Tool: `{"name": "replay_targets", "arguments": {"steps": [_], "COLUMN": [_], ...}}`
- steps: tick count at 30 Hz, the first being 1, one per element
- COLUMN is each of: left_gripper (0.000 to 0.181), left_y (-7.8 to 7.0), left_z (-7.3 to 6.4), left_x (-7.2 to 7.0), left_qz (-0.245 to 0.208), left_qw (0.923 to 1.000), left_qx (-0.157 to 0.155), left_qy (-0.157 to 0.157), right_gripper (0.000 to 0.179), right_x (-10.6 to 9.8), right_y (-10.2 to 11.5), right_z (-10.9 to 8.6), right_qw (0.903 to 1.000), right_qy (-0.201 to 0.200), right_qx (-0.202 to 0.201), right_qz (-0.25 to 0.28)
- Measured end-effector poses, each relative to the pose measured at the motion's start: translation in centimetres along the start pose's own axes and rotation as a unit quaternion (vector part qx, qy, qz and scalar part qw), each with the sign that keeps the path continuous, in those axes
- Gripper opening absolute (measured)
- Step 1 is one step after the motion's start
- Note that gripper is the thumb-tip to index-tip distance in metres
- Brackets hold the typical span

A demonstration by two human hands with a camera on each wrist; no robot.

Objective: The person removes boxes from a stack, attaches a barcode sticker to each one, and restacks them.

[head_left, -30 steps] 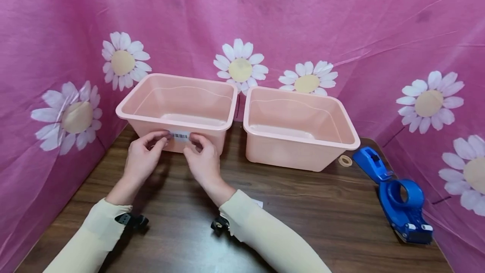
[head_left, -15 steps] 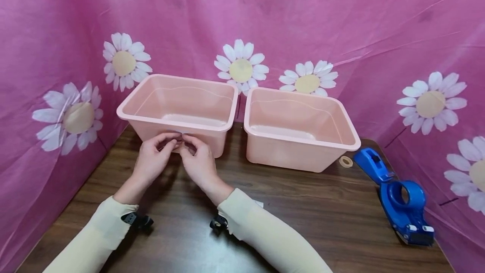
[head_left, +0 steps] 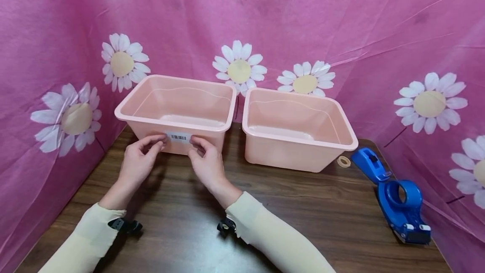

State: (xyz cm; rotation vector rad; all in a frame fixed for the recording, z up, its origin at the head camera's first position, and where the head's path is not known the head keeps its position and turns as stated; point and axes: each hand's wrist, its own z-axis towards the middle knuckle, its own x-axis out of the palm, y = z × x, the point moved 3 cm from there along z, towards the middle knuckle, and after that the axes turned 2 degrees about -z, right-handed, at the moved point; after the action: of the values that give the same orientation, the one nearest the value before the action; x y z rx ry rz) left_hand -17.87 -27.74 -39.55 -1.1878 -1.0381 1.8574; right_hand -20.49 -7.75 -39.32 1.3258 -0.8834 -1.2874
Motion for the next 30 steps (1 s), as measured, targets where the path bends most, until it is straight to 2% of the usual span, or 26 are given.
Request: {"name": "replay_targets", "arguments": {"steps": [6,10,15,20,25,27,30], "left_gripper": [0.028,0.027,0.027,0.030,0.032,0.031,0.030], "left_y": [-0.7,-1.0,-0.9,-0.2,0.5,0.6,0.3], "left_z": [-0.2,0.1,0.3,0.3,0.1,0.0,0.1], "left_x": [1.0,1.8,1.8,0.6,-0.4,-0.3,0.5], "left_qz": [-0.033,-0.052,-0.035,0.008,0.042,0.036,-0.005], "left_qw": [0.9984,0.9968,0.9984,0.9998,0.9991,0.9993,0.9998], "left_qx": [0.034,0.048,0.040,0.016,0.004,0.006,0.015], "left_qy": [0.031,0.038,0.019,-0.001,-0.007,-0.002,0.013], "right_gripper": [0.042,0.042,0.045,0.047,0.047,0.046,0.047], "right_x": [1.0,2.1,2.0,1.0,0.1,0.0,0.3], "right_y": [0.1,-0.4,-0.6,-0.6,-0.6,-0.6,-0.4], "right_z": [0.0,0.5,0.7,0.6,0.2,0.0,0.0], "right_qw": [0.9991,0.9987,0.9989,0.9992,0.9993,0.9991,0.9983], "right_qy": [0.042,0.047,0.046,0.039,0.034,0.040,0.055], "right_qx": [-0.003,-0.016,-0.003,0.005,0.005,0.004,-0.007], "right_qz": [-0.002,-0.012,-0.004,-0.006,-0.011,-0.014,-0.016]}}
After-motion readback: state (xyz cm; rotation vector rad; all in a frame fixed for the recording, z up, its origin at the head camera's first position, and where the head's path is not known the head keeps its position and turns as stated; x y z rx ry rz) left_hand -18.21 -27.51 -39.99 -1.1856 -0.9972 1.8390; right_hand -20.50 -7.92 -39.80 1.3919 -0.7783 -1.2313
